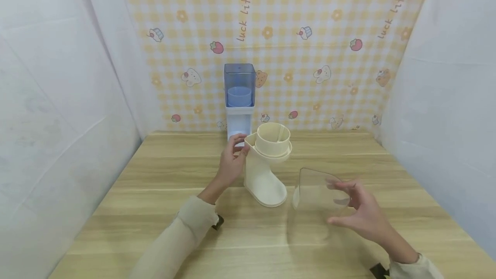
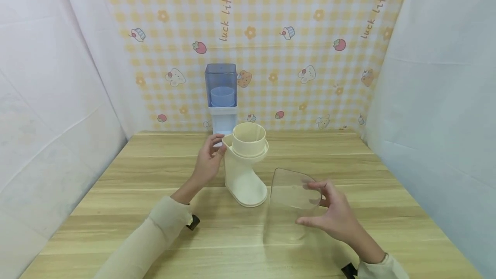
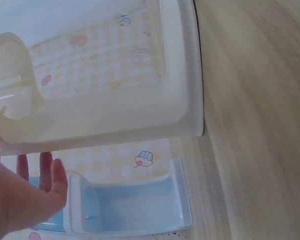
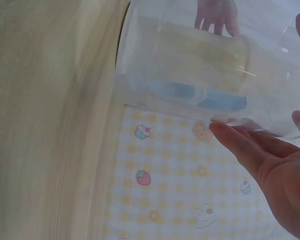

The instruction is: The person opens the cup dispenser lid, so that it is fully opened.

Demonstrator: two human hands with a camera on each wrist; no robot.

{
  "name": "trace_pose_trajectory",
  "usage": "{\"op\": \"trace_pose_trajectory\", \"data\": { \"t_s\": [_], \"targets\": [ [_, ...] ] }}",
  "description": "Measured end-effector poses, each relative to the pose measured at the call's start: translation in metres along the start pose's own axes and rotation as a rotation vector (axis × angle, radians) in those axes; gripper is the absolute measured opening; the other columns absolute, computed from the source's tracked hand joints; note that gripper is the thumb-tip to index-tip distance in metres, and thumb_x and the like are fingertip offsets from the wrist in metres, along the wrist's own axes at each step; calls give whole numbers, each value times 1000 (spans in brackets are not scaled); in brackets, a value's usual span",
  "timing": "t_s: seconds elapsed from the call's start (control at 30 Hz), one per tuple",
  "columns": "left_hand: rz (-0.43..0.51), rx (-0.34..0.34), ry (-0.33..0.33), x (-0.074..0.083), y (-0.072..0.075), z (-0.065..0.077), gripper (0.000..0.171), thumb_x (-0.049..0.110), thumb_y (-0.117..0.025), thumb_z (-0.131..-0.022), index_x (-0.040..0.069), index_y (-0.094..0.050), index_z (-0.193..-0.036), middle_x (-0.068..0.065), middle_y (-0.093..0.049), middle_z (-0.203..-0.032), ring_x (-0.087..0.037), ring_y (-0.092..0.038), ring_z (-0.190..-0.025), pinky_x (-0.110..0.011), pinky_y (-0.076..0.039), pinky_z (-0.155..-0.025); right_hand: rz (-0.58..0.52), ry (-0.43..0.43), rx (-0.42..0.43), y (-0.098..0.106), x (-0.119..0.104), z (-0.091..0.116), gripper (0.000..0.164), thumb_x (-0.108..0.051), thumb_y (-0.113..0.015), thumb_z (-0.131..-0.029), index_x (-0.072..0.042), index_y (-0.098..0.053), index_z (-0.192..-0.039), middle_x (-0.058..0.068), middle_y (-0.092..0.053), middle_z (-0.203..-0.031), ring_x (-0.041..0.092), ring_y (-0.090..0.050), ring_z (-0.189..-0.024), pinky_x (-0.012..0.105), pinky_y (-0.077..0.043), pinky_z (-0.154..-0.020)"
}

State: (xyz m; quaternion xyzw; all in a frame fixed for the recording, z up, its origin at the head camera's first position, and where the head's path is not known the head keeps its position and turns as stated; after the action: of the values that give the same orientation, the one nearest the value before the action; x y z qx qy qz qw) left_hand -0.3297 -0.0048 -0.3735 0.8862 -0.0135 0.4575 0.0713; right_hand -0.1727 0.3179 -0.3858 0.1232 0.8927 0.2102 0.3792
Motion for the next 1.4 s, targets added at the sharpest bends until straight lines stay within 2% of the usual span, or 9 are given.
{"op": "trace_pose_trajectory", "data": {
  "t_s": [0.13,0.23,0.37,0.5,0.73,0.83,1.0,1.2,1.4],
  "targets": [
    [-91,89,-8,2,0,-5,30,16,-64,-98,3,-61,-125,-14,-62,-124,-31,-63,-96,-22,-51,-60,-5,-2,-13,-3,2,1,78,13,-89,-54,10,-46,-118,0,-58,-135,3,-54,-122,16,-51,-86],
    [-143,107,-40,3,-2,-7,26,16,-65,-97,4,-66,-120,-11,-63,-121,-29,-65,-95,-20,-50,-57,-30,5,-18,-4,4,2,77,13,-89,-54,11,-46,-118,-1,-58,-136,3,-54,-123,15,-50,-88],
    [-186,72,-57,4,-7,-7,31,12,-64,-97,4,-65,-127,-12,-62,-127,-29,-65,-100,-25,-55,-63,-58,6,-19,-6,6,3,78,14,-88,-55,11,-46,-121,2,-55,-141,4,-53,-125,16,-50,-89],
    [-209,-9,-13,11,-13,-4,53,15,-68,-89,3,-55,-139,-14,-55,-136,-30,-60,-109,-38,-57,-74,-74,-2,-22,-7,9,4,78,14,-88,-56,11,-47,-122,4,-53,-144,5,-52,-127,17,-48,-92],
    [-372,-140,83,22,-29,-6,101,46,-78,-78,0,-29,-154,-22,-36,-149,-37,-42,-134,-55,-40,-106,-132,-1,-14,-7,14,5,79,19,-85,-58,15,-43,-126,11,-51,-145,8,-52,-128,19,-49,-93],
    [-393,-140,121,21,-38,-8,109,55,-79,-76,4,-25,-156,-22,-34,-150,-38,-39,-136,-56,-39,-106,-152,-3,-8,-8,16,6,84,21,-84,-58,16,-39,-129,11,-51,-145,8,-51,-129,18,-49,-92],
    [-363,-110,110,21,-49,-15,102,60,-82,-71,13,-35,-148,-12,-45,-136,-29,-46,-122,-51,-48,-94,-164,-17,-1,-10,22,7,97,22,-82,-59,16,-27,-138,8,-49,-148,9,-49,-130,21,-50,-93],
    [-399,-100,210,19,-56,-19,125,67,-80,-68,11,-14,-159,-15,-34,-151,-34,-41,-131,-54,-47,-96,-167,-24,-4,-11,24,7,103,23,-81,-60,12,-22,-144,8,-45,-151,8,-47,-132,21,-49,-94],
    [-385,-129,172,16,-60,-28,120,62,-79,-73,10,-13,-159,-13,-34,-153,-29,-49,-126,-48,-47,-98,-124,-44,41,-12,20,6,100,22,-82,-60,12,-26,-143,14,-44,-149,7,-46,-132,17,-48,-94]
  ]
}}
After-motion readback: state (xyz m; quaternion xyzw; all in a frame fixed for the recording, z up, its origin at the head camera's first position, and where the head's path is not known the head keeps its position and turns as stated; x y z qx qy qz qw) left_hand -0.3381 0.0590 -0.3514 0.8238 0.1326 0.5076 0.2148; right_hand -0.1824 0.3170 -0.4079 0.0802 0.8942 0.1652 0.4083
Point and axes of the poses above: each hand's wrist, its own z-axis away from the middle knuckle, its own y-axis out of the back of the hand, x = y × z, the point moved 1 cm from there along -z, towards the middle knuckle
